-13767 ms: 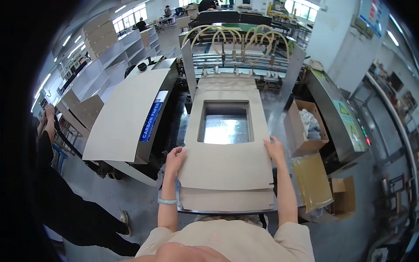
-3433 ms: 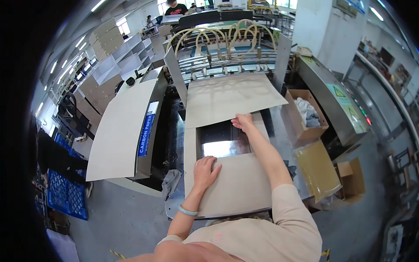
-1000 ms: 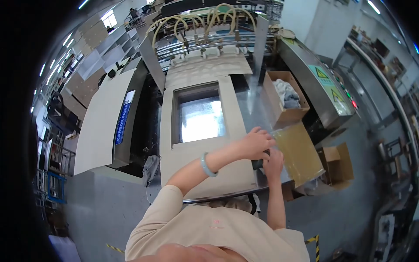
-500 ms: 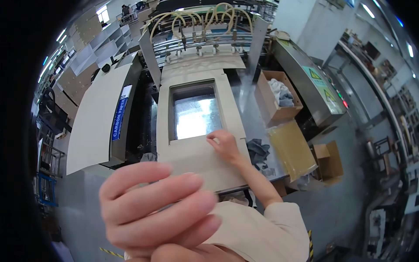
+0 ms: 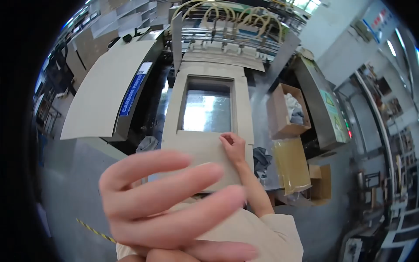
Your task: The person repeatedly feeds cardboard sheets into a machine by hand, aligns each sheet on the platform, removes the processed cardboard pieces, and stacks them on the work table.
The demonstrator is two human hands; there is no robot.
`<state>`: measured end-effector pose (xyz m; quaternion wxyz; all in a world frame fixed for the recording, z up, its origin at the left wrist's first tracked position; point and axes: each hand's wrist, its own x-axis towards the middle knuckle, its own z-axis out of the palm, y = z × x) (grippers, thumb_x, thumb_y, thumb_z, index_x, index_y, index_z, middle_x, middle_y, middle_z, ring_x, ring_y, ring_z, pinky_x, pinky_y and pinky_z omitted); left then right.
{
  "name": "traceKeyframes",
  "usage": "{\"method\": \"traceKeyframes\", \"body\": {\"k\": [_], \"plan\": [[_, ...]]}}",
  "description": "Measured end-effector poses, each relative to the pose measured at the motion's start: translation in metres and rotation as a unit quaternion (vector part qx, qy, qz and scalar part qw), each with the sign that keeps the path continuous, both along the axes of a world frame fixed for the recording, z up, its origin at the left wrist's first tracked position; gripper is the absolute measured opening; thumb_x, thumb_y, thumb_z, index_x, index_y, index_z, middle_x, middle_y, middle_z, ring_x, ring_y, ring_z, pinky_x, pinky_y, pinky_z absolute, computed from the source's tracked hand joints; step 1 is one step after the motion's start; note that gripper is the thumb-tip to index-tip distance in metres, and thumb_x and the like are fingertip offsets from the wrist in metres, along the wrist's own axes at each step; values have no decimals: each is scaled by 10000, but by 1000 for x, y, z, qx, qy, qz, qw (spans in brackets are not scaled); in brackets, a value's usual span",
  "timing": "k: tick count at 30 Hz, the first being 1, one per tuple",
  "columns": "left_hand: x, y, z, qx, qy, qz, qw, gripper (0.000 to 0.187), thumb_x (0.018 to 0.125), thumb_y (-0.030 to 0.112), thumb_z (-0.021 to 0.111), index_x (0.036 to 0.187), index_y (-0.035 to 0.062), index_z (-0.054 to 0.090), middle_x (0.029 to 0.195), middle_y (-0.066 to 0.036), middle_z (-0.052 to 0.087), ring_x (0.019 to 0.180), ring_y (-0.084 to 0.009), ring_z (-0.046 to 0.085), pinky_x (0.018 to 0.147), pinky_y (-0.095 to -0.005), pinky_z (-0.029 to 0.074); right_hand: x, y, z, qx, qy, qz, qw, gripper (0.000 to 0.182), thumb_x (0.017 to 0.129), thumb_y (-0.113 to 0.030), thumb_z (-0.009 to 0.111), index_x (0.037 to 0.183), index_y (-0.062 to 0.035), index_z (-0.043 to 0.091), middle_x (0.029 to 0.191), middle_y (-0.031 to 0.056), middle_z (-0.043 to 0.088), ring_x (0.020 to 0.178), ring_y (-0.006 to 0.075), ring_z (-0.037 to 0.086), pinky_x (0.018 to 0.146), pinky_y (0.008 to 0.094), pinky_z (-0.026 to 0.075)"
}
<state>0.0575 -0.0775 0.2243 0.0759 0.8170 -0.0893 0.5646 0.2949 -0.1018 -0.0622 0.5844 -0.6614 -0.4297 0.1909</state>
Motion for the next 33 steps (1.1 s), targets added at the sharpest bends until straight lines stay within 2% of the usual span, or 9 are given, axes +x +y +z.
{"method": "traceKeyframes", "body": {"k": [4, 6, 9, 11, 12, 16, 18, 24, 33], "plan": [[-29, -17, -5, 26, 17, -5, 1000, 181, 920, 104, 551, 1078, 167, 614, 1001, -58, 685, 806, -168, 651, 693, -296, 544, 2, 0, 3, -4, 33, 23, 999, 62, 831, -67, 663, 849, -15, 691, 680, 21, 631, 594, 92, 522, 596, 202, 436], [-20, 3, -48, -103, -93, -62, 988, 149, 811, 104, 653, 947, 154, 688, 926, -92, 698, 761, -184, 618, 646, -264, 499, 0, 1, 4, 0, 37, 17, 999, 64, 834, -72, 661, 844, -14, 687, 678, 20, 628, 594, 93, 521, 594, 204, 435], [-5, 37, -112, -231, -34, 134, 963, 275, 828, 87, 643, 1098, 33, 635, 1096, -151, 653, 879, -286, 630, 733, -329, 522, 2, -3, 9, -5, 31, -2, 1000, 80, 844, -87, 655, 829, -11, 678, 671, 17, 617, 593, 96, 520, 588, 208, 434], [1, 56, -157, -244, 76, 259, 931, 455, 832, 119, 660, 1245, -20, 528, 1328, -220, 496, 1109, -363, 552, 879, -409, 478, 3, -2, 15, 18, 0, -58, 998, 95, 850, -101, 648, 865, -9, 666, 741, 36, 638, 640, 126, 553, 615, 233, 454], [1, 62, -183, -241, 76, 261, 932, 455, 832, 119, 660, 1245, -20, 528, 1328, -220, 496, 1109, -363, 552, 879, -409, 478, 9, -1, 13, 21, 1, -56, 998, 95, 850, -101, 648, 865, -9, 666, 741, 36, 638, 640, 126, 553, 615, 233, 454], [-11, 58, -277, -271, 274, 502, 774, 718, 850, 345, 649, 1398, -25, 370, 1469, -301, 251, 1322, -432, 338, 1017, -480, 351, 41, -13, 13, 12, -153, -133, 979, 229, 839, -93, 621, 1052, -9, 625, 1045, 91, 638, 904, 207, 587, 826, 291, 464], [-9, 52, -301, -275, 287, 508, 764, 717, 862, 392, 616, 1396, -23, 378, 1467, -302, 255, 1314, -437, 342, 1005, -475, 364, 56, -24, 5, -26, -200, -149, 968, 324, 839, -141, 630, 1129, -3, 591, 1130, 122, 607, 995, 257, 565, 886, 326, 446], [-7, 51, -300, -328, 306, 482, 753, 710, 882, 462, 557, 1392, -5, 398, 1464, -301, 260, 1284, -437, 368, 973, -465, 396, 55, -43, -10, -285, -183, -135, 931, 601, 832, -275, 648, 1319, 27, 469, 1324, 200, 507, 1209, 355, 477, 1021, 390, 382], [-7, 49, -298, -308, 309, 497, 750, 675, 889, 428, 573, 1395, 14, 404, 1466, -288, 278, 1254, -418, 416, 973, -446, 415, 67, -42, -1, -315, -155, -74, 933, 691, 831, -326, 645, 1371, 34, 406, 1365, 229, 470, 1237, 380, 460, 1039, 408, 372]]}}
